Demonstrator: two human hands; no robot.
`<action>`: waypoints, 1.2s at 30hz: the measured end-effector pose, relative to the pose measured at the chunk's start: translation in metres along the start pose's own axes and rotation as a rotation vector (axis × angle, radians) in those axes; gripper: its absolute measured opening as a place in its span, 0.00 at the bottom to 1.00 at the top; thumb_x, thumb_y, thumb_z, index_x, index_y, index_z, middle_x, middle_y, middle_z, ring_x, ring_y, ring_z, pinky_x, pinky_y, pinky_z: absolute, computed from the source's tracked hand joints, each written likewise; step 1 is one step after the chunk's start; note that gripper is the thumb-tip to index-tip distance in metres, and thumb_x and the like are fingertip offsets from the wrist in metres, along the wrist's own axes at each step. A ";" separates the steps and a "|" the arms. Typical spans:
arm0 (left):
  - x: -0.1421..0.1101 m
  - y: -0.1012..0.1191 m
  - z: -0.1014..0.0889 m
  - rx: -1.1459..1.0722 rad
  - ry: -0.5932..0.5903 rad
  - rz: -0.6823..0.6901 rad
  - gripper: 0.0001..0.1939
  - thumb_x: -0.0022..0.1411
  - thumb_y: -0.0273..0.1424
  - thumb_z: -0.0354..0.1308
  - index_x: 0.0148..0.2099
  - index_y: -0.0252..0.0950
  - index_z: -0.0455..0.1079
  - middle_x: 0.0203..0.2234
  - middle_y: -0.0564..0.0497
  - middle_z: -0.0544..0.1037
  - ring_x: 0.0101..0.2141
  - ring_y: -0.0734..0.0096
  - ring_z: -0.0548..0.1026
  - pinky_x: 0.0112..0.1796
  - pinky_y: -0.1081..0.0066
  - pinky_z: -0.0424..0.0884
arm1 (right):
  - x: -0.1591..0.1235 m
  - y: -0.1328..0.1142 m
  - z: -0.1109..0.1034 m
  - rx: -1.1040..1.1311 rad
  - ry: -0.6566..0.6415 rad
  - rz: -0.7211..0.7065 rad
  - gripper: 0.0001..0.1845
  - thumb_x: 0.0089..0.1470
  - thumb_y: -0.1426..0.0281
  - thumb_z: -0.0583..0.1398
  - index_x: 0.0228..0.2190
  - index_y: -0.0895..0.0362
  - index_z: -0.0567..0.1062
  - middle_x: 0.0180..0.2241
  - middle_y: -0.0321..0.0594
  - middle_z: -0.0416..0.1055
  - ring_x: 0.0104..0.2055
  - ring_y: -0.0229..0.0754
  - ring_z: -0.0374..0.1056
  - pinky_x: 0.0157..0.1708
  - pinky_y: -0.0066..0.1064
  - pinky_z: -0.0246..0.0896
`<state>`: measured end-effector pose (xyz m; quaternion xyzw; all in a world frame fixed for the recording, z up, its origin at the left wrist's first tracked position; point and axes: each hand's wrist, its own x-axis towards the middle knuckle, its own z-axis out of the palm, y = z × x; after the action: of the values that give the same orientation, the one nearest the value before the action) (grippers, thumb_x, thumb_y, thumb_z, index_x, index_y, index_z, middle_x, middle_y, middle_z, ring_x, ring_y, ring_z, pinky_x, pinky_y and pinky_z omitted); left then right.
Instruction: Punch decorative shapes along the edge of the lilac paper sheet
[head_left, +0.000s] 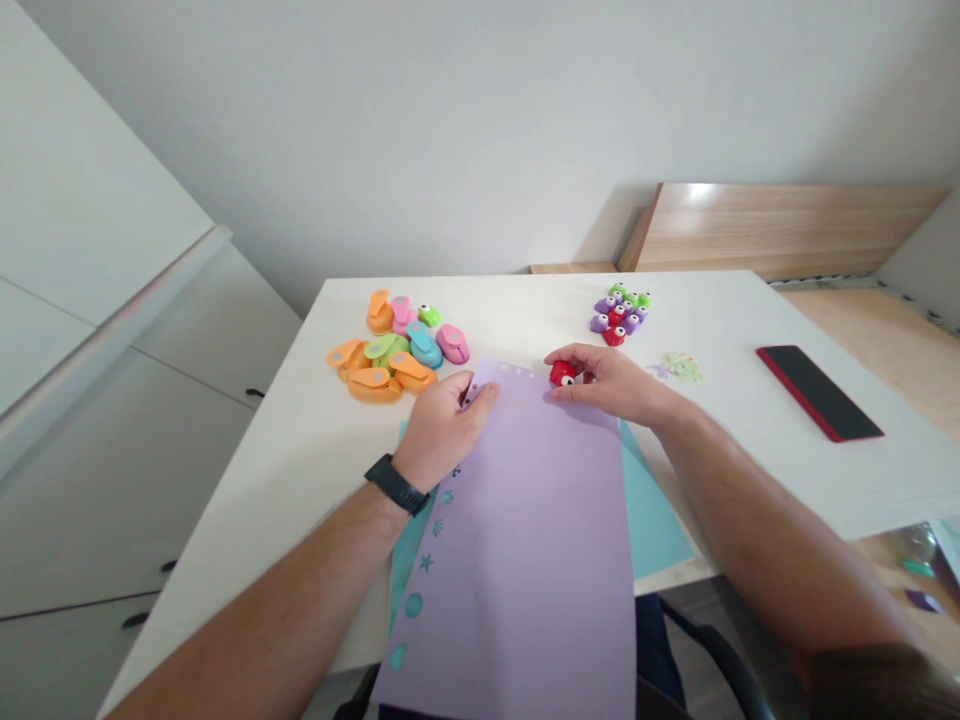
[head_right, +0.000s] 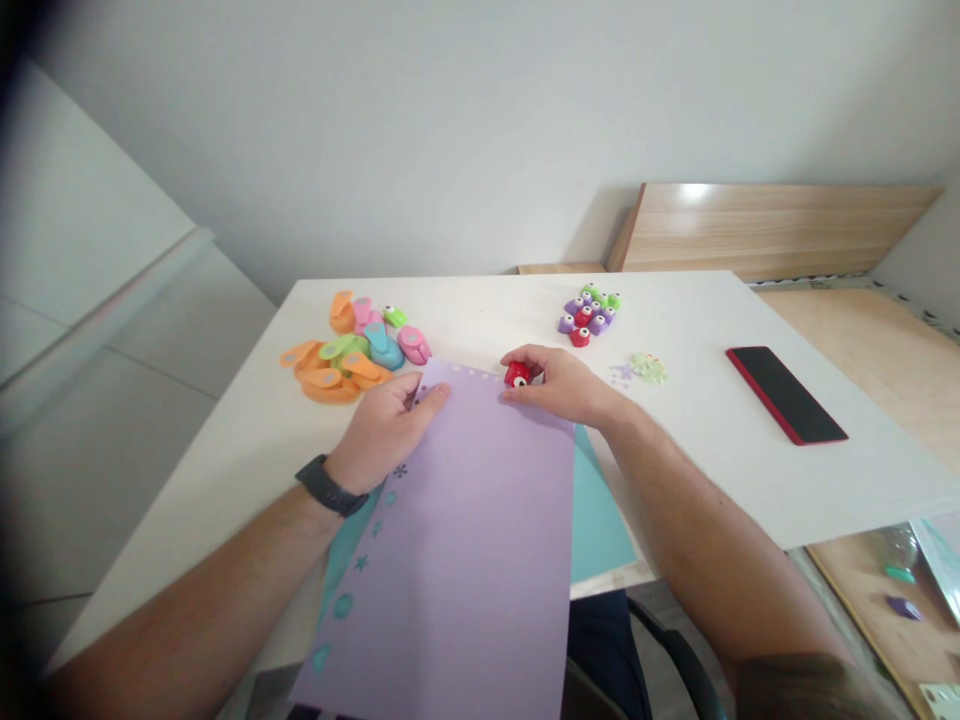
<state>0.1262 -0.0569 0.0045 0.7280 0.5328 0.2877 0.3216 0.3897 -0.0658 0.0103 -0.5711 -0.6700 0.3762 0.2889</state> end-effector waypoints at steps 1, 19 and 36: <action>0.000 0.000 0.000 -0.003 0.002 0.002 0.15 0.65 0.41 0.55 0.29 0.37 0.66 0.20 0.56 0.65 0.24 0.73 0.61 0.26 0.72 0.55 | 0.000 0.000 0.000 0.006 -0.010 0.000 0.27 0.47 0.61 0.72 0.49 0.52 0.78 0.37 0.37 0.78 0.35 0.41 0.70 0.37 0.34 0.67; 0.000 -0.007 0.003 -0.027 0.002 0.052 0.18 0.68 0.43 0.55 0.28 0.38 0.62 0.20 0.58 0.61 0.23 0.74 0.61 0.26 0.70 0.53 | -0.005 -0.008 -0.004 -0.103 -0.116 -0.044 0.26 0.57 0.59 0.65 0.55 0.56 0.76 0.43 0.42 0.78 0.41 0.43 0.71 0.42 0.35 0.67; -0.003 -0.004 0.002 -0.103 -0.037 0.075 0.18 0.68 0.43 0.55 0.29 0.38 0.63 0.20 0.58 0.63 0.24 0.74 0.63 0.26 0.71 0.55 | -0.008 -0.012 -0.008 -0.068 -0.159 -0.040 0.22 0.57 0.60 0.65 0.51 0.56 0.77 0.43 0.42 0.79 0.43 0.44 0.74 0.47 0.37 0.69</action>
<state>0.1242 -0.0594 0.0000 0.7351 0.4838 0.3131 0.3572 0.3912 -0.0729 0.0247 -0.5353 -0.7147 0.3913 0.2225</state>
